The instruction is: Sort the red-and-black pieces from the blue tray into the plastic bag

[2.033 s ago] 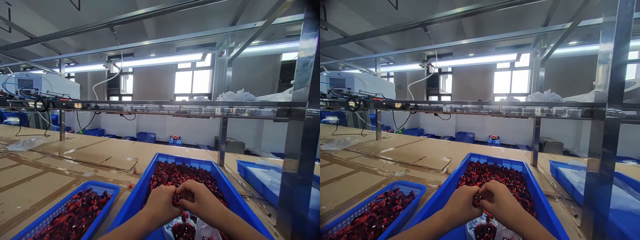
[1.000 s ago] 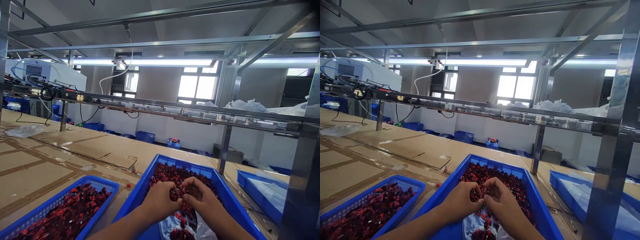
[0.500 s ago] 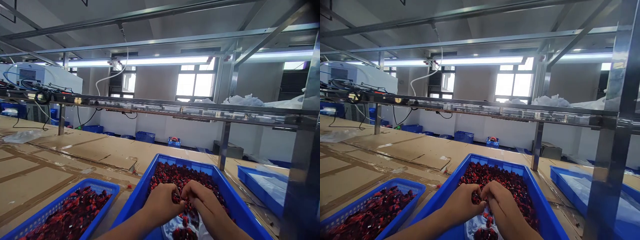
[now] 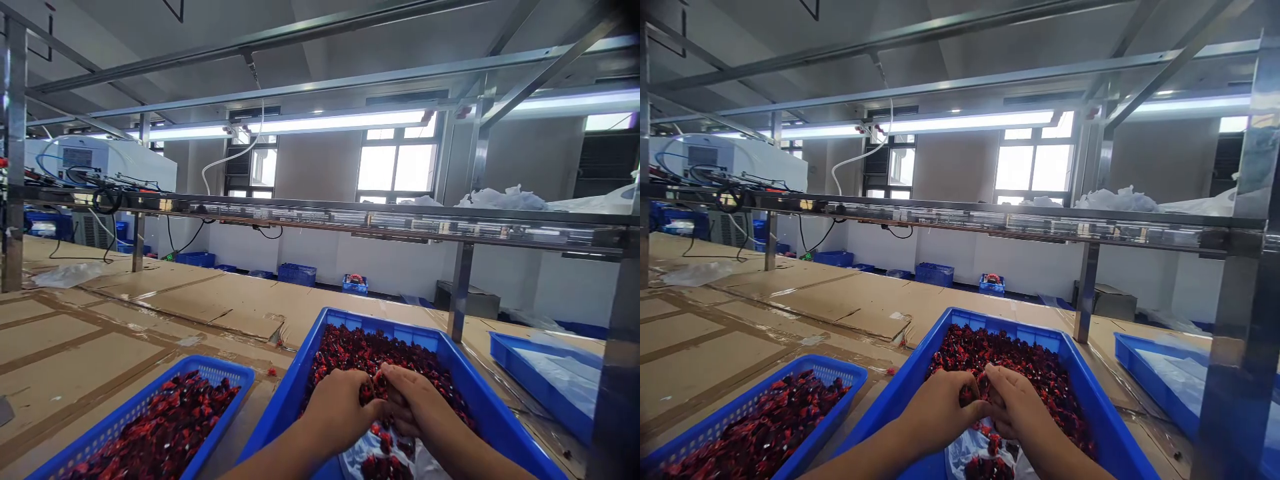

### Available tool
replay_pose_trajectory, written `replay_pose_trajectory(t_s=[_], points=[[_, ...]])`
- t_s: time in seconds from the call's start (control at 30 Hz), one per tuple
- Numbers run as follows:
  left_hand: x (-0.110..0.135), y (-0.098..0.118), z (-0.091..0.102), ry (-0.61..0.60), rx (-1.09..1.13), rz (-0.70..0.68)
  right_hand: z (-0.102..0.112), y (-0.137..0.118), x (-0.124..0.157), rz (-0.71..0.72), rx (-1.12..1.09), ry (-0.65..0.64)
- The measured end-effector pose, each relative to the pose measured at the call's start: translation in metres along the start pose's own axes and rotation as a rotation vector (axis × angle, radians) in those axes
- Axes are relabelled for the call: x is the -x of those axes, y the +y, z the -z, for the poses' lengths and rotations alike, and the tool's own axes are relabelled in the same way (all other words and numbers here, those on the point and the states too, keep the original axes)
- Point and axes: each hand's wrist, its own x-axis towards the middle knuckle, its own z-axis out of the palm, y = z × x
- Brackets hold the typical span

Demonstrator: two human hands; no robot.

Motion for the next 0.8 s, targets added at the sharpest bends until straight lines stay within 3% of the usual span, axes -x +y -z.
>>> replay_pose_trajectory(t_s=[0.1,0.2,0.53,0.8], points=[[0.001,0.001,0.0,-0.012,0.009,-0.01,0.003,0.001,-0.003,-0.108,-0.269,-0.054],[0.0,0.002,0.0,-0.027,-0.001,-0.001,0.006,-0.006,0.0,-0.148,-0.379,-0.081],[-0.005,-0.003,0.003,-0.076,0.029,-0.032,0.005,-0.022,0.007,-0.242,-0.44,-0.045],[-0.003,0.0,0.003,-0.107,-0.007,-0.007,0.013,-0.02,0.006,-0.357,-0.544,-0.153]])
